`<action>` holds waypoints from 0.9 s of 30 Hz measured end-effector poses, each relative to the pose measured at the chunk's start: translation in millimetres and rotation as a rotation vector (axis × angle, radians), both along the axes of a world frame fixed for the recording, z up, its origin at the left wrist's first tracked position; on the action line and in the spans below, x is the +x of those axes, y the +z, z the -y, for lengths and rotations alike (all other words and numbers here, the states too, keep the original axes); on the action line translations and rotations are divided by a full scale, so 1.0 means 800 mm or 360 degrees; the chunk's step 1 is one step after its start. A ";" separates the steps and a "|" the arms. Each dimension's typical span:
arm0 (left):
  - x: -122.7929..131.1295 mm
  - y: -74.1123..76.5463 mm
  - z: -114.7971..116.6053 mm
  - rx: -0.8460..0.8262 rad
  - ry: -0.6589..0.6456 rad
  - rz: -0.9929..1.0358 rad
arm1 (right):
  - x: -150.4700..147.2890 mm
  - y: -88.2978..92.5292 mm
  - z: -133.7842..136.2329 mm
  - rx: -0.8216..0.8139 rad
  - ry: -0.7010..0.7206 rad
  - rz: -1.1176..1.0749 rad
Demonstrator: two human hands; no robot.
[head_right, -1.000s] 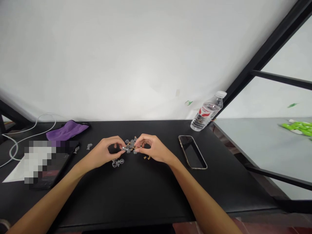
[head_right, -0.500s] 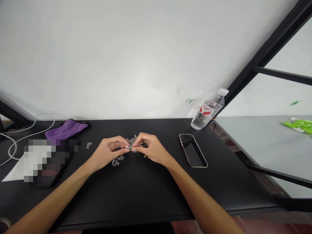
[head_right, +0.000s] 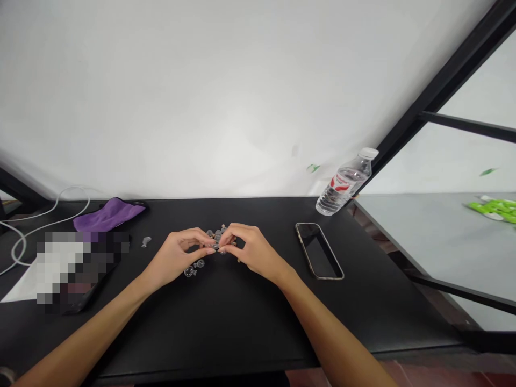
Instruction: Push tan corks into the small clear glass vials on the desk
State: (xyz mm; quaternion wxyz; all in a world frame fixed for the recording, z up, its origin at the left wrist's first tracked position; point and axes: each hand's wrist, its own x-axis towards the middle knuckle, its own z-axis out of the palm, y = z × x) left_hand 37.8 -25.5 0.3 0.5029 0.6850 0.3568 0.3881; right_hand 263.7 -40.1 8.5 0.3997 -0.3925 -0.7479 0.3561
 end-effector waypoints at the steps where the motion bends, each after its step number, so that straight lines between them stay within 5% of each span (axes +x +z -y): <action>1: 0.000 0.000 0.000 -0.0009 0.0002 0.0023 | 0.000 -0.001 -0.001 -0.0015 -0.0014 -0.0032; 20: 0.009 -0.003 0.009 -0.0235 0.0115 0.0362 | -0.014 -0.024 -0.009 -0.0462 -0.0066 -0.0640; 27: 0.010 0.001 0.007 -0.0259 0.0241 0.0400 | -0.013 -0.021 -0.012 -0.0347 -0.0038 -0.0525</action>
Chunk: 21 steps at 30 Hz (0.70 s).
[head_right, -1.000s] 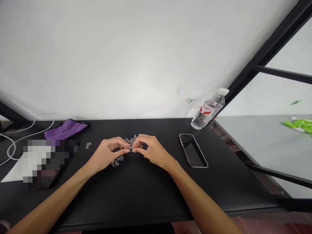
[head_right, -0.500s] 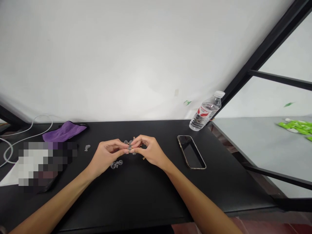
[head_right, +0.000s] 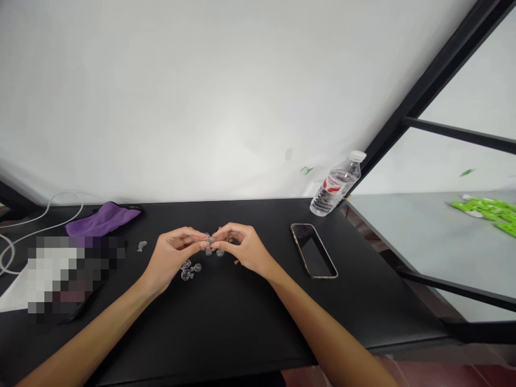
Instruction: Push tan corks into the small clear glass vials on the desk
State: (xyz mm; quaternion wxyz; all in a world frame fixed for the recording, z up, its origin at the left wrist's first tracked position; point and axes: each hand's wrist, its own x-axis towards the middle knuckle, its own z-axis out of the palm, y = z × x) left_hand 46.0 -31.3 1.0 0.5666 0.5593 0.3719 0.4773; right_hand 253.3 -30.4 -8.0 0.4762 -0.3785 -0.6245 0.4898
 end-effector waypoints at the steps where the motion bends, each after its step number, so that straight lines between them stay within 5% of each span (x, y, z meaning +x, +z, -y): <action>1: 0.000 0.000 0.000 -0.0003 0.0002 -0.0005 | 0.001 0.000 0.000 0.0029 -0.0004 0.0023; 13: -0.001 -0.010 0.000 0.0197 -0.0026 -0.0220 | 0.008 -0.006 -0.001 -0.0092 0.0089 0.0082; 21: -0.022 -0.002 -0.020 0.0474 -0.0202 -0.0738 | 0.036 0.016 -0.001 0.0148 0.0127 0.0745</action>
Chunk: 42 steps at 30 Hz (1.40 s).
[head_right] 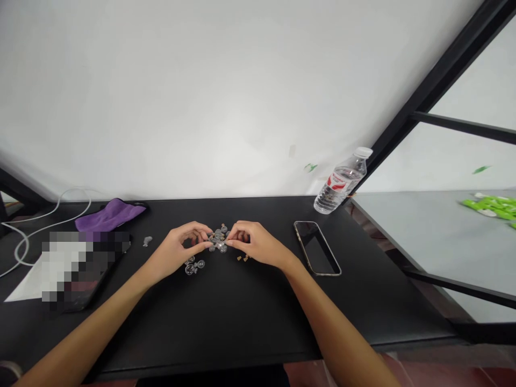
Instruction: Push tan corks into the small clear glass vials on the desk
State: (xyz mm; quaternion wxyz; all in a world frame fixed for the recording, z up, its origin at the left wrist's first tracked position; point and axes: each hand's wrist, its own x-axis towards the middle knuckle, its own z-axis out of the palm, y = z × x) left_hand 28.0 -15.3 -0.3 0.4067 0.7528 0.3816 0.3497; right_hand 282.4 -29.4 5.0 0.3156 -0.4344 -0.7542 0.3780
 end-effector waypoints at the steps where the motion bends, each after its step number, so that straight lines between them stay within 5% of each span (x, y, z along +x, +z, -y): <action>1: -0.006 0.003 -0.002 0.0033 -0.0046 -0.0101 | 0.005 0.002 -0.001 -0.0006 0.0009 0.0069; 8: -0.029 0.014 -0.006 0.0222 -0.0403 -0.0652 | 0.024 -0.005 -0.007 -0.0034 0.0072 0.0342; 16: -0.029 -0.003 -0.006 0.0235 -0.0479 -0.0716 | 0.029 -0.012 -0.010 -0.0109 0.0105 0.0457; 24: -0.014 0.009 -0.001 0.0020 -0.0156 -0.0120 | 0.054 0.008 -0.008 -0.0294 0.0156 0.0444; 34: 0.006 -0.003 0.009 -0.0547 -0.0226 0.0559 | 0.059 0.002 -0.013 -0.0313 0.0240 0.0462; 42: 0.008 0.006 0.014 -0.0621 -0.0162 0.0743 | 0.023 0.016 0.000 -0.0188 0.0123 -0.0175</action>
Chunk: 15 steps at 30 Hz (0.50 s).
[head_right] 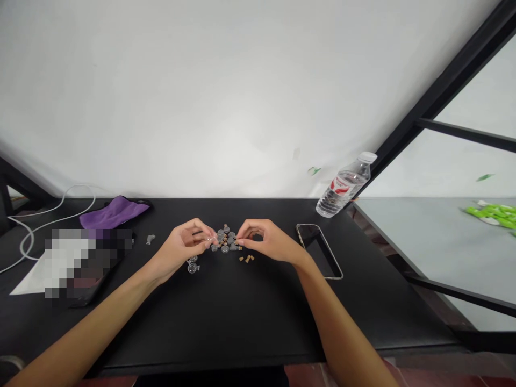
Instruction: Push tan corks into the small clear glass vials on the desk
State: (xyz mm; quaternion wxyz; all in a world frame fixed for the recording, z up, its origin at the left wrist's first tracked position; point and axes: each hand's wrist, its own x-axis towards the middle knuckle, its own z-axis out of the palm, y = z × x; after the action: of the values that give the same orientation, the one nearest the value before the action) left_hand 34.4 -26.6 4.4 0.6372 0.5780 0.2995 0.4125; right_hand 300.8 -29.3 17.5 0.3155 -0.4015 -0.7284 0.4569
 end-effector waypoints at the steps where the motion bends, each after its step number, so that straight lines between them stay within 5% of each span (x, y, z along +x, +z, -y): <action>1: 0.000 0.000 0.000 -0.0014 0.0002 0.0010 | -0.007 -0.001 0.002 0.0005 -0.0011 -0.0087; 7: 0.004 -0.001 0.002 -0.0037 0.0034 -0.0079 | -0.039 -0.014 0.008 0.0013 -0.0028 -0.0396; 15: 0.006 0.000 0.003 -0.0031 0.0083 -0.0155 | -0.044 -0.013 0.012 0.0099 -0.0096 -0.0375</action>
State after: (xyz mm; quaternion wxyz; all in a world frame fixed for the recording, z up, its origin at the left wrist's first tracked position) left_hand 39.4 -29.1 4.0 0.6167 0.5831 0.3492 0.3973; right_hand 265.7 -39.1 7.2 0.4249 -0.3566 -0.6877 0.4683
